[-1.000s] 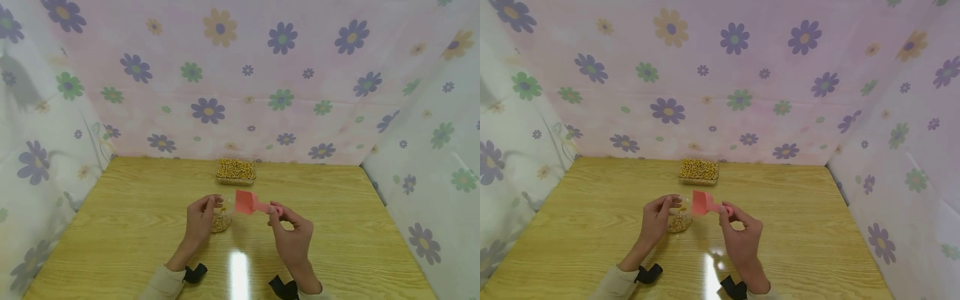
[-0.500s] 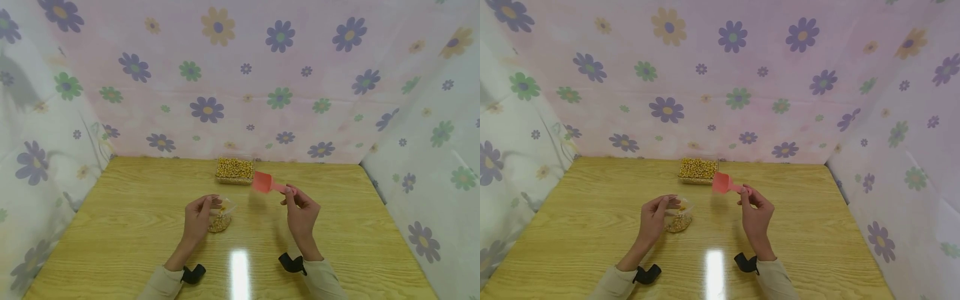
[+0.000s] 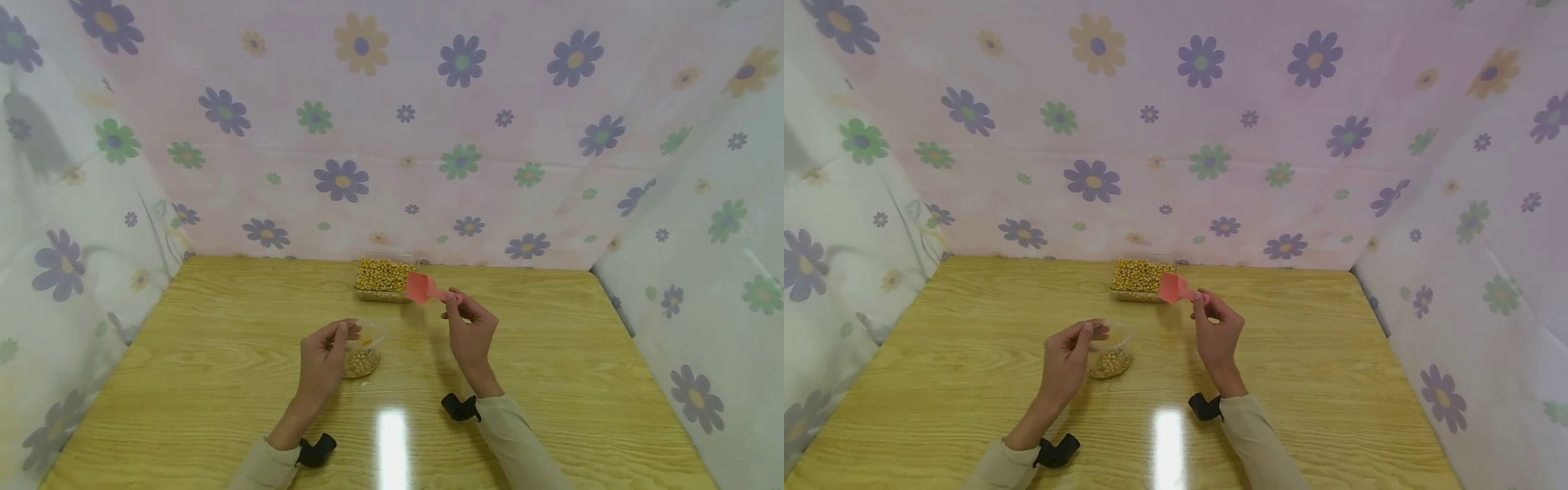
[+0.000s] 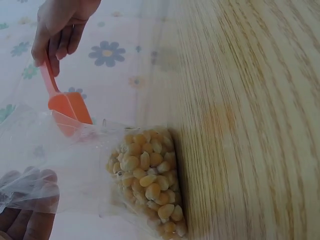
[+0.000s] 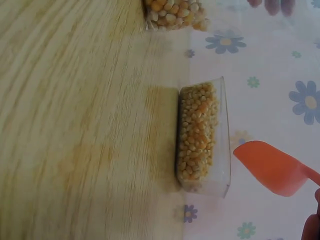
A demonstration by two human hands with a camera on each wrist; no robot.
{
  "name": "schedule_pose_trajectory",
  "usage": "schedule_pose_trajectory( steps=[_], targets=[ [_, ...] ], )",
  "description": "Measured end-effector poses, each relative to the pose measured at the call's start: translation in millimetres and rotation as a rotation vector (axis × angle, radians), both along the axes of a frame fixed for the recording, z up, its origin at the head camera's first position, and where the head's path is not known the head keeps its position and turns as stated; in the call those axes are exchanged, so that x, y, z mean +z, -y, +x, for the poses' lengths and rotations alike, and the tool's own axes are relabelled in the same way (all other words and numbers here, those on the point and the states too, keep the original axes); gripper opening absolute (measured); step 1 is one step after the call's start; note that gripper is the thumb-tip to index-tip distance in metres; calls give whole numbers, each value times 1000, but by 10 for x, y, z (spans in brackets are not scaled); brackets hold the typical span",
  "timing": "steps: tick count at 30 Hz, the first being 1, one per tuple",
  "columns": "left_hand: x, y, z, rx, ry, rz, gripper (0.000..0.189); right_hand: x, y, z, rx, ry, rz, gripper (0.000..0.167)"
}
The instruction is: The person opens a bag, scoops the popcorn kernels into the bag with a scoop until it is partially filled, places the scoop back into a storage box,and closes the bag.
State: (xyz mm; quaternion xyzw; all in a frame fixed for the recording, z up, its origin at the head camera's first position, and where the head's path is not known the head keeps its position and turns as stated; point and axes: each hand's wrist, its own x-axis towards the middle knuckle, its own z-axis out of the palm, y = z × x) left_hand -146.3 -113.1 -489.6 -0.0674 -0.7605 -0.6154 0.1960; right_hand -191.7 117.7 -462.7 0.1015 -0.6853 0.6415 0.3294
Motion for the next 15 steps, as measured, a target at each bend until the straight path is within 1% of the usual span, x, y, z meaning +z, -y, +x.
schedule_pose_trajectory(
  steps=[5,9,15],
  targets=[
    [7,6,7,2,-3,0,30,14,60,-94,-6,17,71,15],
    [-13,11,10,-5,-19,0,29,10,94,-174,0,8,118,14],
    [-18,4,22,-17,-30,1,27,-198,94,-406,-8,30,159,13]
  ],
)
